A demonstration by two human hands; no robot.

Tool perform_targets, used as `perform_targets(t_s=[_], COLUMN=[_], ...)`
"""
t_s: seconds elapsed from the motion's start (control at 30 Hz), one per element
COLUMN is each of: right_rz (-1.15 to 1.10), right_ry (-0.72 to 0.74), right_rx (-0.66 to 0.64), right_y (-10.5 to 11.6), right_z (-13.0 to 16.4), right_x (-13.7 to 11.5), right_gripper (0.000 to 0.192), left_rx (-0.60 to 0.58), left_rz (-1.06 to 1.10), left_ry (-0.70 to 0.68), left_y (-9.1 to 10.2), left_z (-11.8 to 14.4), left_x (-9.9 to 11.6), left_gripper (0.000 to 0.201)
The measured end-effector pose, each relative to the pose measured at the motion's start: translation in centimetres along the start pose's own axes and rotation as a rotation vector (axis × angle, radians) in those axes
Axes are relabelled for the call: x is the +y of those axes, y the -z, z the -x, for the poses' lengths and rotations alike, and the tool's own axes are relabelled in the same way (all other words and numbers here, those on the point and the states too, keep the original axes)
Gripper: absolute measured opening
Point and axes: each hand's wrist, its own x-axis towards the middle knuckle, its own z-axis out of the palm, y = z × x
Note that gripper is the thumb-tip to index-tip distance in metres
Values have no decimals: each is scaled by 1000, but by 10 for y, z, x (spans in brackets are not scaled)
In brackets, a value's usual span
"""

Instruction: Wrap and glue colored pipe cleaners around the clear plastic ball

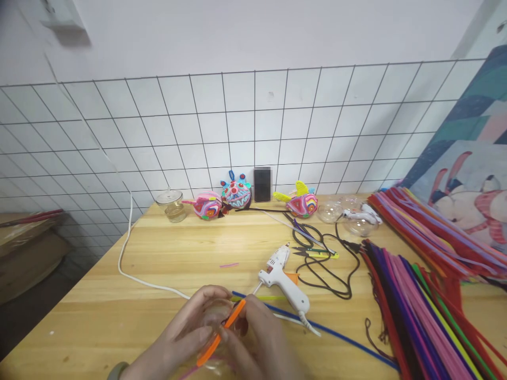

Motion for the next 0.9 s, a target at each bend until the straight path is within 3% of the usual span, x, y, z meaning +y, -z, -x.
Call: perform_targets(t_s=[0.33,0.5,0.67,0.9], right_rz=[-39,-99,-90,46], right_ry=[-1,40,94,261], right_rx=[47,82,161,216], right_y=[1,3,0,-3], right_z=[1,0,2,4], right_x=[1,-4,3,15], right_gripper=[16,7,19,27], left_rx=[63,136,208,214], left_rz=[-354,-401,-417,-360], left_ry=[8,71,65,69], left_y=[2,3,1,-3], left_z=[1,2,1,2], left_x=[4,2,1,7], left_gripper=[60,69,76,90])
